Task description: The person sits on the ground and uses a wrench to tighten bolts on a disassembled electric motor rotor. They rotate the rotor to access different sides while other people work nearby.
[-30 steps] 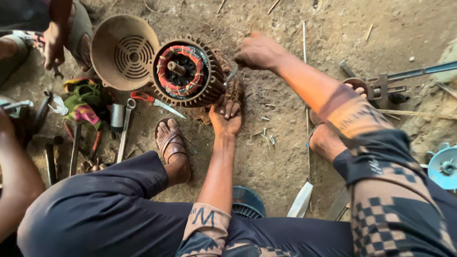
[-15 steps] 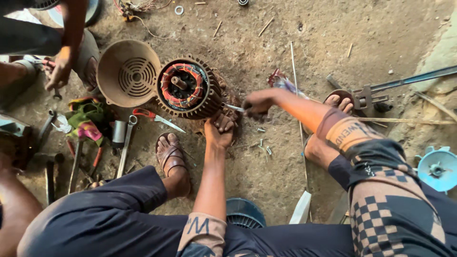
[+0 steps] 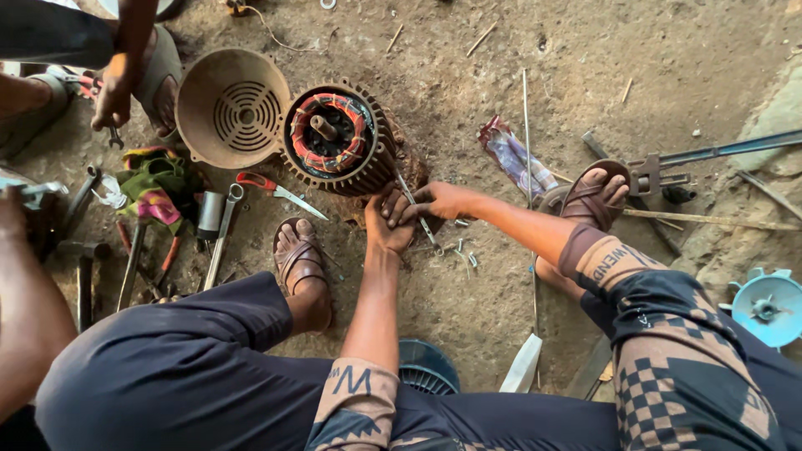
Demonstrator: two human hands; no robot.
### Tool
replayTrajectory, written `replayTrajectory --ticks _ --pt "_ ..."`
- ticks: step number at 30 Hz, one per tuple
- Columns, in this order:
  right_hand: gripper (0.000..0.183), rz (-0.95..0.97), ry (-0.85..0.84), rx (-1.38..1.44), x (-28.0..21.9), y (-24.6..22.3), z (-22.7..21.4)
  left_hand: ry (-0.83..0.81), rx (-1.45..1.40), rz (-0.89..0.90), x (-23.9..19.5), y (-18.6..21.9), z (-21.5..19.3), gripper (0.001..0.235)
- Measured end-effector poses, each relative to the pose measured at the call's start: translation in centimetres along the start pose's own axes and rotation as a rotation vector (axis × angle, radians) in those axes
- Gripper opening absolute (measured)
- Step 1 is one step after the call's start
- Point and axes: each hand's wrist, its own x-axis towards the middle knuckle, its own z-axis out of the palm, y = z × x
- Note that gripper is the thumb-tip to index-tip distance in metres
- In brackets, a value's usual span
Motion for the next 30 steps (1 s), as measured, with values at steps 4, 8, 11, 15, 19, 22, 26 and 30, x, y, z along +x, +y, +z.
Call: replayTrajectory --ticks 4,8,11,15,19,22,26,30 --pt "0.047 0.135 -0.062 0.019 -0.1 -1.2 -0.3 0.078 0.018 0.042 -0.2 -0.1 0.0 0.021" --pt "0.047 0.335 -0.246 -0.054 -1.4 -3.9 -3.1 0.015 -0.053 0.065 0.1 -0.5 -0.6 0.024" --pt "0.04 0.311 -0.203 -0.682 -0.3 -6.7 -9.2 -0.04 -0.075 0.07 0.7 -0.8 -1.0 0.029" --pt "0.031 -0.244 0.284 -1.227 2.7 -8.6 -14.3 -0.001 -0.037 0.044 1.1 -0.5 -1.1 0.032" --pt "0.034 -0.318 0.316 -1.316 6.5 -6.7 -14.0 -0.042 -0.02 -0.014 0.8 -0.1 -1.6 0.042" --pt "0.035 -0.161 0.188 -1.292 5.2 -4.5 -14.9 -0.064 0.007 -0.061 1.0 0.5 -1.4 0.042" --pt "0.031 0.132 0.008 -0.879 2.4 -1.2 -13.9 0.0 0.117 -0.052 1.8 0.4 -0.9 0.03" --pt "0.033 0.061 -0.113 -0.71 1.4 2.5 -10.3 0.289 0.21 0.152 2.9 -1.4 -1.2 0.014"
